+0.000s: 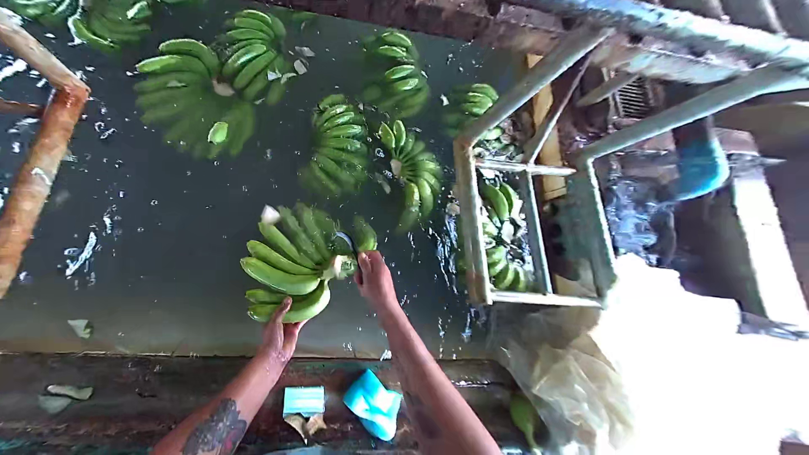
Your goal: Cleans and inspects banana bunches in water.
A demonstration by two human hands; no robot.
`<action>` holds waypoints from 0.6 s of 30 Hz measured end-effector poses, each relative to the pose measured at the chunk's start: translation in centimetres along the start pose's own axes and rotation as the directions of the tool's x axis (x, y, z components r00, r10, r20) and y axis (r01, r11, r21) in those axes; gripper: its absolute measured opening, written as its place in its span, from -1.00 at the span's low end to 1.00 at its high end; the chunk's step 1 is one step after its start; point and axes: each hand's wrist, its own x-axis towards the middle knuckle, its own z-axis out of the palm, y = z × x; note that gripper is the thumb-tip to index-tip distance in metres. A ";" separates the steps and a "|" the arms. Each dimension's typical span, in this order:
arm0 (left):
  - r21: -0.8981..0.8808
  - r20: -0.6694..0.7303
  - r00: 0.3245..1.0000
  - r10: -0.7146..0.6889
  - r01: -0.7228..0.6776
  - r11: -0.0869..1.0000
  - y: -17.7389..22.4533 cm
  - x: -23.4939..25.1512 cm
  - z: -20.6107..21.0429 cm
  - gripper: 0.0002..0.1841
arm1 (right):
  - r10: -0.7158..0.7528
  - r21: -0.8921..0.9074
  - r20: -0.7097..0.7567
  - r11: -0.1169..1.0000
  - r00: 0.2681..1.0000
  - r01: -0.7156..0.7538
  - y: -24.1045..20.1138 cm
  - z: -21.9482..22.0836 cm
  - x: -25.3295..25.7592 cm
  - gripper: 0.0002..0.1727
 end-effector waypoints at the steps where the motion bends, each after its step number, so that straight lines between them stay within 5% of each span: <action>1: -0.005 -0.006 1.000 -0.003 0.003 1.000 0.0 -0.1 0.1 -0.56 | 0.063 -0.194 -0.001 0.979 0.998 -0.062 0.7 -0.2 0.8 -0.52; 5: -0.022 -0.051 0.999 0.002 -0.004 1.000 -0.7 -0.6 0.6 -0.58 | 0.195 -0.447 -0.017 0.876 0.981 -0.182 1.3 1.6 1.3 -0.49; 10: 0.008 -0.029 0.999 0.046 -0.046 0.999 -1.1 0.7 -0.3 -0.62 | 0.123 0.148 0.347 0.972 0.930 -0.184 2.7 4.0 -4.8 -0.63; 11: 0.022 -0.015 1.000 0.020 -0.019 1.000 -0.7 0.6 -0.5 -0.62 | 0.085 0.152 0.356 0.977 0.931 -0.147 2.5 3.5 -5.9 -0.64; 15: -0.032 -0.051 0.994 -0.093 0.092 0.995 0.3 -1.2 0.7 -0.58 | 0.073 -0.377 0.000 0.924 0.997 -0.067 1.9 1.4 -2.2 -0.53; 18: -0.076 -0.041 0.993 -0.106 0.103 0.992 0.0 -2.2 1.8 -0.56 | 0.053 -0.396 -0.061 0.915 0.997 -0.073 2.4 3.4 0.4 -0.52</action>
